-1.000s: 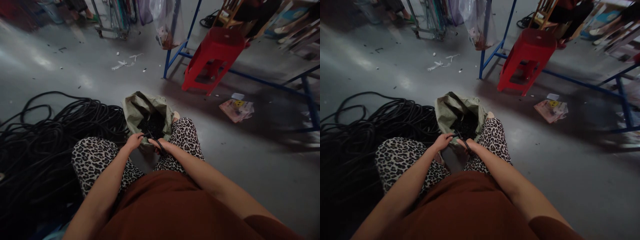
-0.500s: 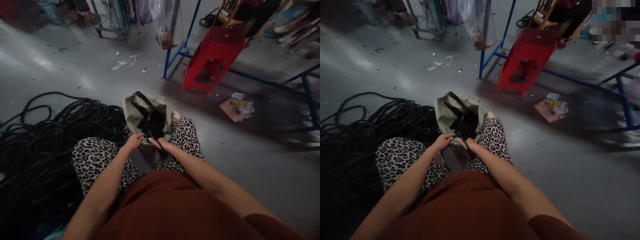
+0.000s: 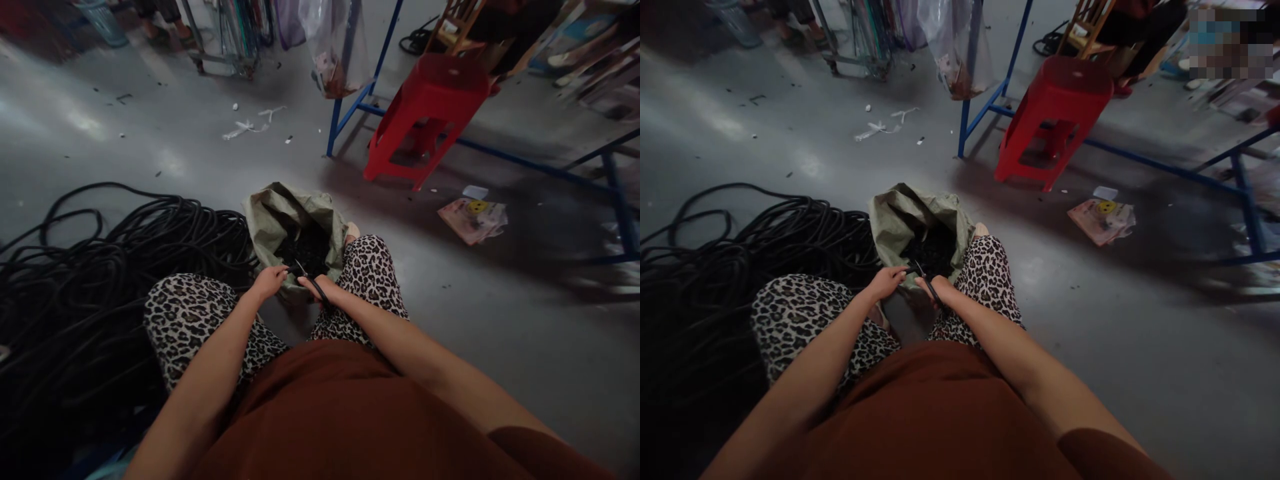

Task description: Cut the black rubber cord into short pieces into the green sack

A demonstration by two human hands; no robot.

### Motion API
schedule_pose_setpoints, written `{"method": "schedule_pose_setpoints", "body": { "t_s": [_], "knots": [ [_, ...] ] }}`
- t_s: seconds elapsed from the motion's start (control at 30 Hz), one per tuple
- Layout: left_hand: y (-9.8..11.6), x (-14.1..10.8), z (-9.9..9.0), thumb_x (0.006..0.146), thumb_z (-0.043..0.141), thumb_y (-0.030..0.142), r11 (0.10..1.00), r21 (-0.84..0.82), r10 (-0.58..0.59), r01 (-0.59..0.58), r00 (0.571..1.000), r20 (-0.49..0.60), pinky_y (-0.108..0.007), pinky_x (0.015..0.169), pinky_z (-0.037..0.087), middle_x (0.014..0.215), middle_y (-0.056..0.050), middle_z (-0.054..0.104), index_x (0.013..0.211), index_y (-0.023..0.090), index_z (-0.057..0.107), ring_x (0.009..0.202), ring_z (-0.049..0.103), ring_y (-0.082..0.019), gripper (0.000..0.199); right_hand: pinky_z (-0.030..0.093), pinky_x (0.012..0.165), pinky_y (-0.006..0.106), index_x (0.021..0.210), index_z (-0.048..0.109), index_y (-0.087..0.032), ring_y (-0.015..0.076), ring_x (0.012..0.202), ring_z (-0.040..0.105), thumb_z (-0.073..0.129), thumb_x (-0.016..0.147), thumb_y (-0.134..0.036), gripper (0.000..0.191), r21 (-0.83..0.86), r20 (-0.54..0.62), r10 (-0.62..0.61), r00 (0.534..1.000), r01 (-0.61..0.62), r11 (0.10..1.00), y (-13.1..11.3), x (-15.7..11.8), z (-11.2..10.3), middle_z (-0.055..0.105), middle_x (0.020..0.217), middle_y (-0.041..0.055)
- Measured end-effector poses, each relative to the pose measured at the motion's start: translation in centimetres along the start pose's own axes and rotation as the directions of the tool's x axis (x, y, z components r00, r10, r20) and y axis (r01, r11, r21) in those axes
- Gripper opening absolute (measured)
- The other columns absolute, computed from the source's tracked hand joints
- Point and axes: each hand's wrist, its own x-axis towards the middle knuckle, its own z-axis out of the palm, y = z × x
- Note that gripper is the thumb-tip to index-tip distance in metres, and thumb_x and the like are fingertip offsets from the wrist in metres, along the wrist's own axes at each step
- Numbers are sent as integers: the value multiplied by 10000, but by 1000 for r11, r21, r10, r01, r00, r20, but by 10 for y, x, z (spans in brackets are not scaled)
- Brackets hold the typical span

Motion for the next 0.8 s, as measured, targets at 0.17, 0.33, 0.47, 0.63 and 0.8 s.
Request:
{"method": "schedule_pose_setpoints", "body": {
  "t_s": [0.17,0.33,0.47,0.63,0.8],
  "knots": [
    [-2,2,1,803,422,233,1000,-13,-6,6,1000,-12,-277,843,455,818,-50,703,1080,151,638,883,620,-175,361,438,360,237,694,629,-106,163,350,538,426,772,-684,618,-25,-3,-14,1000,14,1000,1,2,0,573,485,75],
    [-3,3,2,810,409,232,1000,-15,-19,19,1000,-5,-281,856,453,834,-62,703,1091,131,631,877,625,-177,372,428,355,233,706,633,-106,155,336,519,431,762,-693,623,-11,-16,-7,1000,7,1000,-1,1,0,559,470,64],
    [-4,3,2,807,410,232,1000,-10,-16,16,1000,-5,-273,837,460,836,-62,702,1087,130,632,859,628,-173,372,423,345,240,718,630,-109,164,331,518,450,740,-704,621,-9,-30,-8,1000,7,1000,-3,-3,-2,545,462,56],
    [-5,4,2,804,414,228,1000,-12,-16,16,1000,-7,-270,823,463,815,-52,702,1068,148,642,845,627,-167,358,425,350,242,751,637,-100,168,333,519,447,749,-697,626,-33,-24,1,1000,-2,999,-6,-5,-4,533,442,54],
    [-5,3,2,800,405,220,1000,6,-7,7,1000,8,-275,841,455,805,-47,701,1045,155,653,851,622,-165,355,414,342,228,755,650,-102,160,318,511,482,745,-674,596,-65,-23,4,1000,-6,998,-8,-6,-4,516,408,35]
  ]
}}
